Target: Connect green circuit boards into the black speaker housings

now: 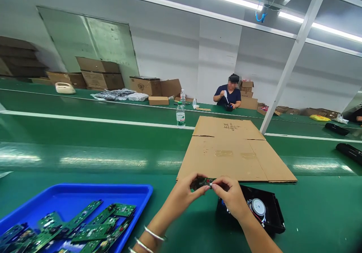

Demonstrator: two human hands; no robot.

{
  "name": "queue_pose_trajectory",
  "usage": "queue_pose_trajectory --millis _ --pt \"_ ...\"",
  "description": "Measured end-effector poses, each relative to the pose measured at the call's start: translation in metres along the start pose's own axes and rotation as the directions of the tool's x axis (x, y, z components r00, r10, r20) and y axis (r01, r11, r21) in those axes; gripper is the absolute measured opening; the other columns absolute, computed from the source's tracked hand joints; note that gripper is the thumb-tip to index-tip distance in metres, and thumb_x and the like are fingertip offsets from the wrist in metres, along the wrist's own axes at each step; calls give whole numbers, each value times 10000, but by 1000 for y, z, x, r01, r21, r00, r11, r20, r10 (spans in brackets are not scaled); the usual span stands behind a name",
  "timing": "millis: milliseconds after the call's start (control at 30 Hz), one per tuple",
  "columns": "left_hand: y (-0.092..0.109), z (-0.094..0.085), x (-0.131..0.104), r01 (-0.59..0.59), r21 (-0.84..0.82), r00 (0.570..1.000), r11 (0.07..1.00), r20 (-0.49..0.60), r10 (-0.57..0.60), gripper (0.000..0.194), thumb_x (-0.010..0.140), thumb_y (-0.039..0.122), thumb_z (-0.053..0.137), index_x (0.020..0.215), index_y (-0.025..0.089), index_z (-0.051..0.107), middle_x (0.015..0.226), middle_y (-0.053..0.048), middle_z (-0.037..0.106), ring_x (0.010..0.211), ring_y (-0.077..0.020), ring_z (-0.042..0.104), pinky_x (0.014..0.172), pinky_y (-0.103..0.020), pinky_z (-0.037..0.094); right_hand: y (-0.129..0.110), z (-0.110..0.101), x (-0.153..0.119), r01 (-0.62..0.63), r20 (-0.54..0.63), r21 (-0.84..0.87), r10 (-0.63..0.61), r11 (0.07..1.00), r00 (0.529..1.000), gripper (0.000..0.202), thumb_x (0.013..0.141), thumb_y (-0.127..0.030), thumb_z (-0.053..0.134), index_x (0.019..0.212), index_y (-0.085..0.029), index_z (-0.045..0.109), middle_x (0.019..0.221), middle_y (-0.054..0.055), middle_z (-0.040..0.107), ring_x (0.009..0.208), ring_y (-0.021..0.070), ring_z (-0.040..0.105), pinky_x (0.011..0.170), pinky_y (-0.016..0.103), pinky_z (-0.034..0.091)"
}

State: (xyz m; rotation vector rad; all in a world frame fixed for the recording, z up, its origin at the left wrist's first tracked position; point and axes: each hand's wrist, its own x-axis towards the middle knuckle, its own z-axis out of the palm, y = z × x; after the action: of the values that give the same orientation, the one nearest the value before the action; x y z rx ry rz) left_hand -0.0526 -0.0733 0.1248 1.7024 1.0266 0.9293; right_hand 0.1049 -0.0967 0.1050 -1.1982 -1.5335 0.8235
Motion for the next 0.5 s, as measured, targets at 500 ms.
queue_pose_trajectory --millis 500 --pt "-34 17 18 230 -589 973 775 111 -205 565 512 686 592 665 150 497 516 21 554 453 -83 500 443 -194 339 6 -12 6 24 22 -59 -23 998 999 173 729 -286 528 720 -169 655 654 7 550 596 106 488 536 209 370"
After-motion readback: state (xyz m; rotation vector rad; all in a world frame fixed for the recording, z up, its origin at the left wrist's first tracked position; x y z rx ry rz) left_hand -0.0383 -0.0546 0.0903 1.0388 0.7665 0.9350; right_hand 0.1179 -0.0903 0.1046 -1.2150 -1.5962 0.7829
